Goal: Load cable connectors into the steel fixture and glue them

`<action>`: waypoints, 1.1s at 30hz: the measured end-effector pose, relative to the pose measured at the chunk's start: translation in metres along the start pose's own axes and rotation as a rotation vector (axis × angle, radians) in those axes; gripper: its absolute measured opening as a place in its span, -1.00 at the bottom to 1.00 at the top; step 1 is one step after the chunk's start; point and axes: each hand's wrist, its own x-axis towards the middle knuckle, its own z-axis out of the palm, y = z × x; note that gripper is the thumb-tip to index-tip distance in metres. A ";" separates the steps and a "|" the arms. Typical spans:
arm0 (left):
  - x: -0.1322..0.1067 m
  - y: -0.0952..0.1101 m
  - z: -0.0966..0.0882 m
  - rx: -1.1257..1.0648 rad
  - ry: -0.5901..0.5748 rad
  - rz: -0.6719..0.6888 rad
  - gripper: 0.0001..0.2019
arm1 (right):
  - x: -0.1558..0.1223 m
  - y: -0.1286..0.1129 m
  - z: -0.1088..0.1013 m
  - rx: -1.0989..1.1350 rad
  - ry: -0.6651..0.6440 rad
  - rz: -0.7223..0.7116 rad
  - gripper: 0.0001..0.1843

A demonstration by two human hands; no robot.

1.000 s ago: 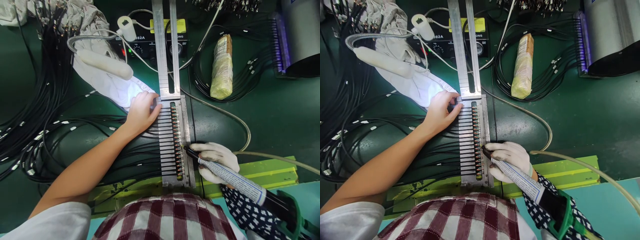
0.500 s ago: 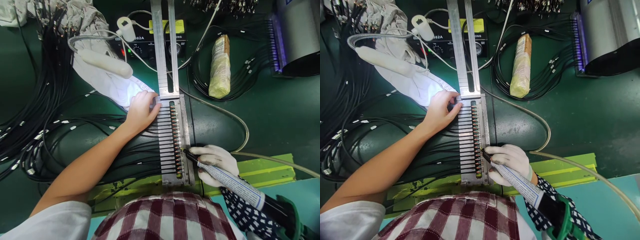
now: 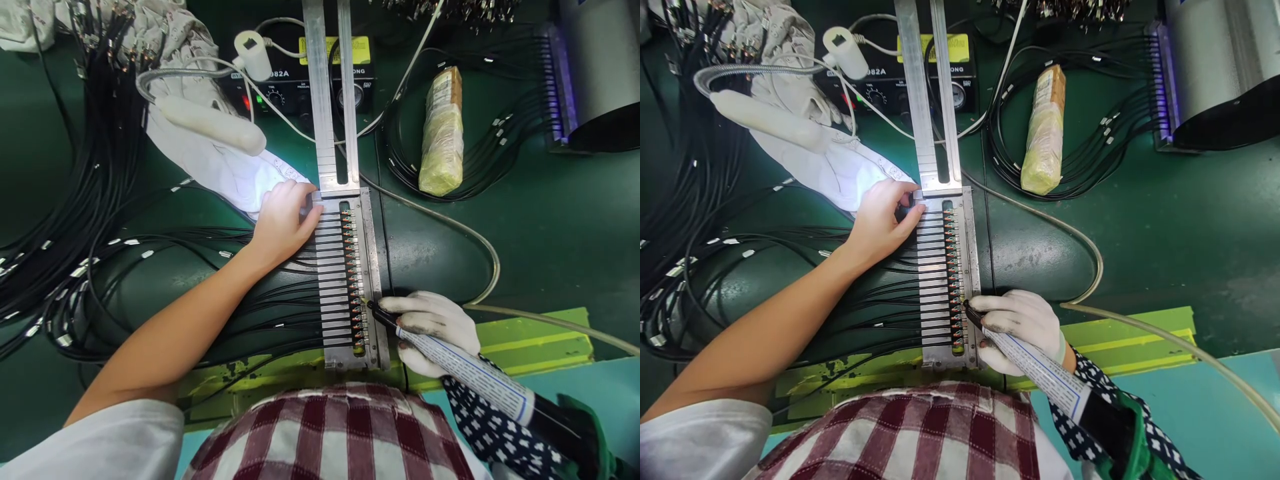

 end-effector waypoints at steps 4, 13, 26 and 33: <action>0.000 0.000 0.000 -0.003 0.002 -0.005 -0.73 | -0.001 0.001 0.000 0.006 0.010 -0.010 -0.89; 0.000 0.001 -0.001 0.014 0.000 0.002 -0.72 | -0.002 0.001 0.001 -0.007 0.011 0.007 -0.87; 0.000 0.001 -0.001 -0.020 -0.011 -0.023 -0.75 | 0.002 0.000 0.000 -0.001 0.014 0.018 -0.91; 0.001 0.001 -0.001 -0.014 -0.006 -0.029 -0.75 | 0.000 0.001 0.002 0.002 0.036 0.033 -0.88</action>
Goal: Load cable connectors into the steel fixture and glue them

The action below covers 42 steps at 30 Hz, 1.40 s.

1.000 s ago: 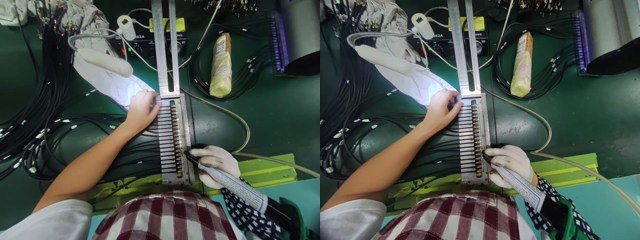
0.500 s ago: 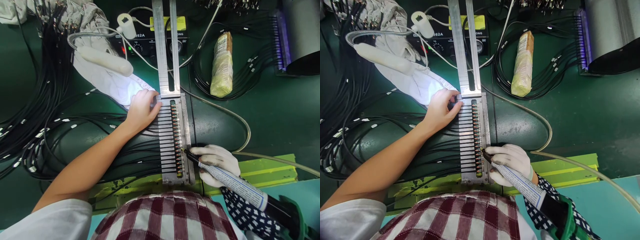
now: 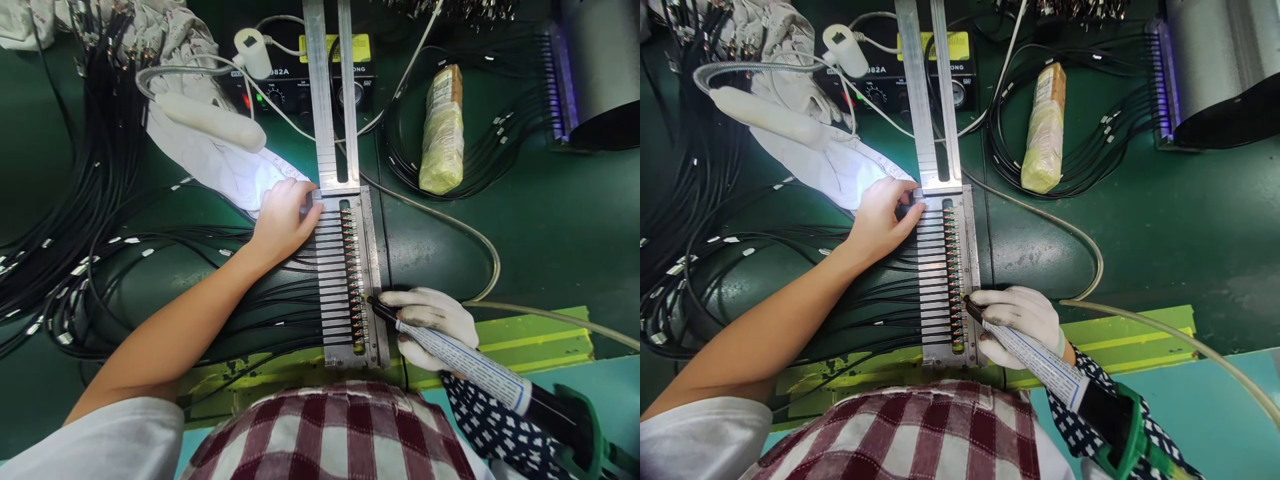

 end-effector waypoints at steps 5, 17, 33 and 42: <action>0.000 -0.001 0.001 -0.006 -0.005 -0.001 -0.74 | -0.002 -0.001 -0.003 -0.018 0.023 -0.038 -0.87; 0.000 -0.001 0.000 0.004 -0.001 0.010 -0.75 | -0.010 -0.009 -0.001 -0.011 -0.036 -0.006 -0.87; 0.000 -0.001 0.000 0.000 0.005 0.007 -0.76 | -0.010 -0.008 -0.001 0.029 -0.029 -0.011 -0.84; 0.000 -0.001 0.000 -0.009 -0.002 0.007 -0.74 | -0.014 -0.008 -0.001 0.009 -0.024 -0.004 -0.84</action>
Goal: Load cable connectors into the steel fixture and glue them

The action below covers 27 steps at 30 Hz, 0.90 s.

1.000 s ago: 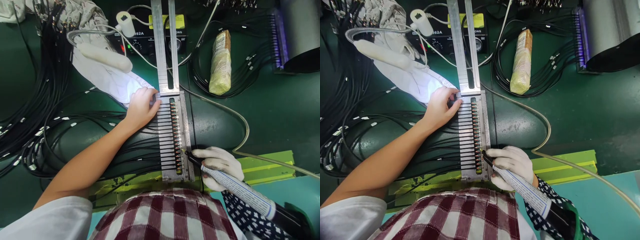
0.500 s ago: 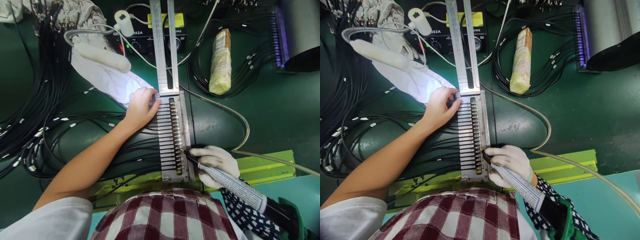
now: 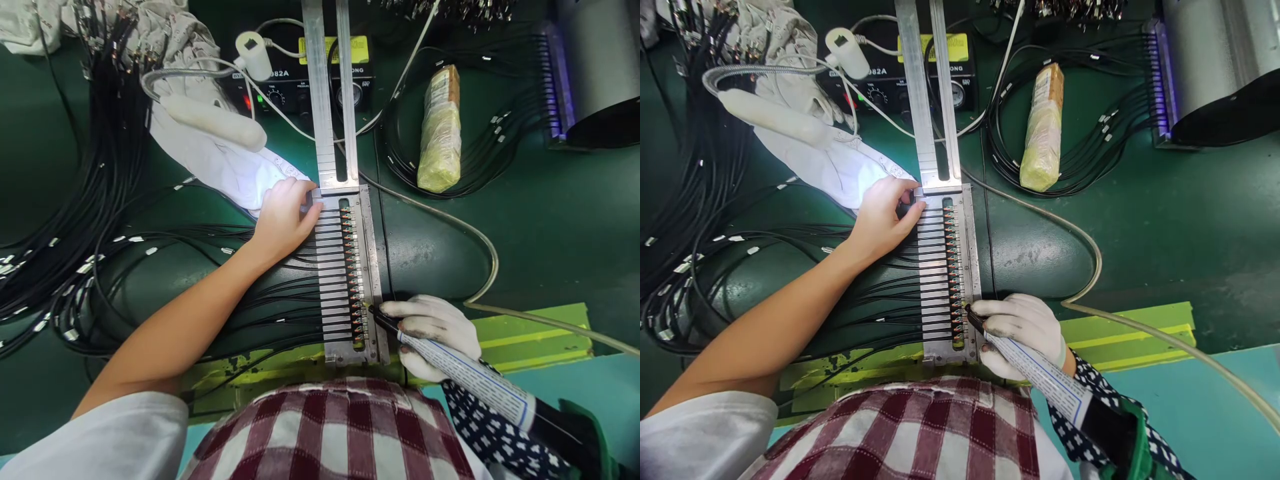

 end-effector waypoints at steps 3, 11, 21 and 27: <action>0.000 0.000 0.000 0.005 0.002 0.001 -0.75 | 0.000 0.000 0.000 -0.005 0.001 0.001 -0.86; 0.000 0.000 0.000 0.015 -0.002 0.003 -0.75 | 0.006 -0.001 0.000 -0.003 0.014 0.011 -0.90; 0.001 -0.001 0.000 0.016 -0.010 0.006 -0.74 | 0.003 0.002 0.001 -0.007 0.038 -0.004 -0.87; 0.000 -0.002 0.002 0.017 0.013 0.014 -0.75 | -0.008 -0.002 0.000 0.049 0.070 -0.041 -0.83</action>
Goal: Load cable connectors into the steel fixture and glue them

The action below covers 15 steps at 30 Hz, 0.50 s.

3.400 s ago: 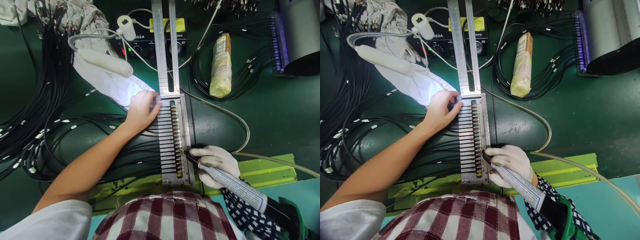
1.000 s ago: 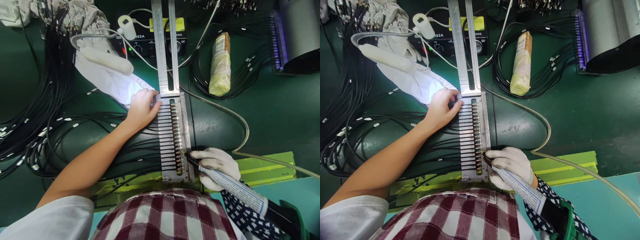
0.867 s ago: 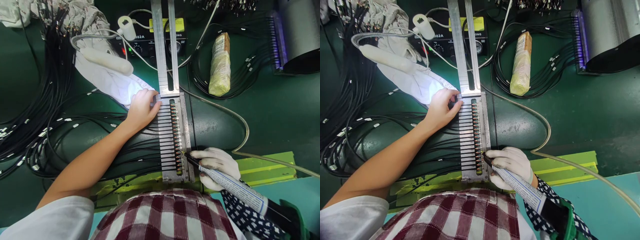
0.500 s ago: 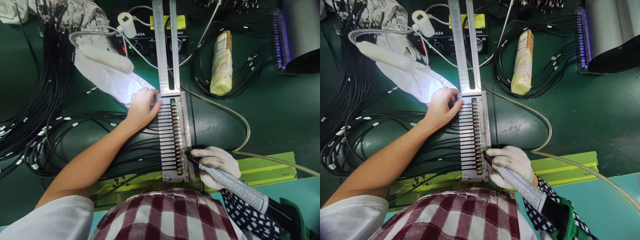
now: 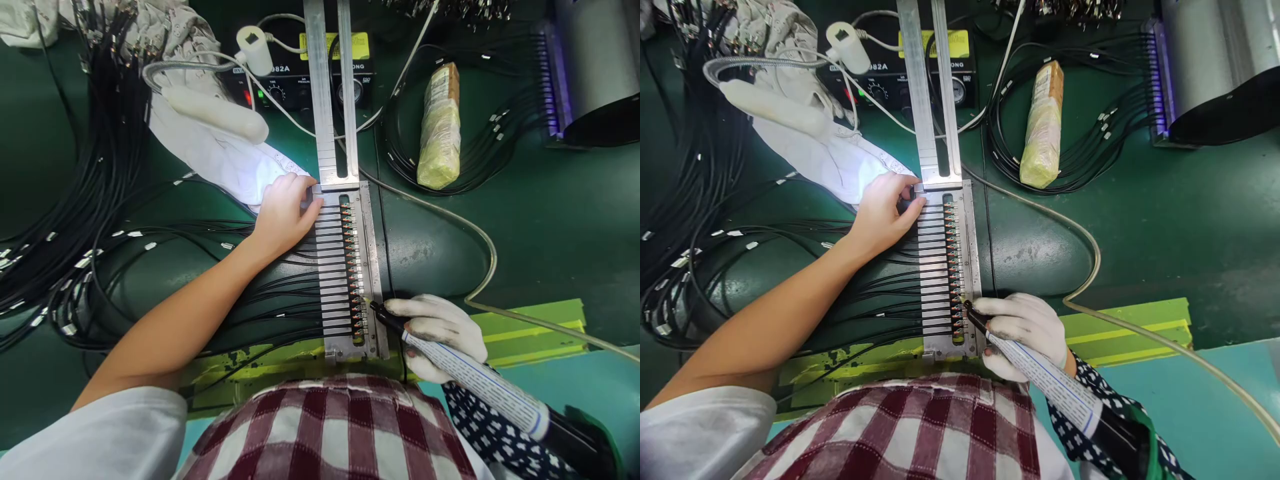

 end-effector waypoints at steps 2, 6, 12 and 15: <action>0.000 0.000 0.001 0.003 0.005 0.006 -0.75 | -0.003 -0.002 0.001 -0.011 -0.033 0.013 -0.84; 0.000 -0.001 0.001 -0.001 0.018 0.007 -0.76 | -0.002 -0.003 0.003 -0.025 -0.061 0.017 -0.85; -0.001 -0.002 0.002 -0.008 0.013 0.006 -0.76 | -0.002 -0.002 0.004 -0.038 -0.041 0.025 -0.87; -0.001 -0.002 0.002 -0.014 0.018 0.002 -0.76 | -0.004 -0.001 0.004 -0.032 -0.039 0.027 -0.84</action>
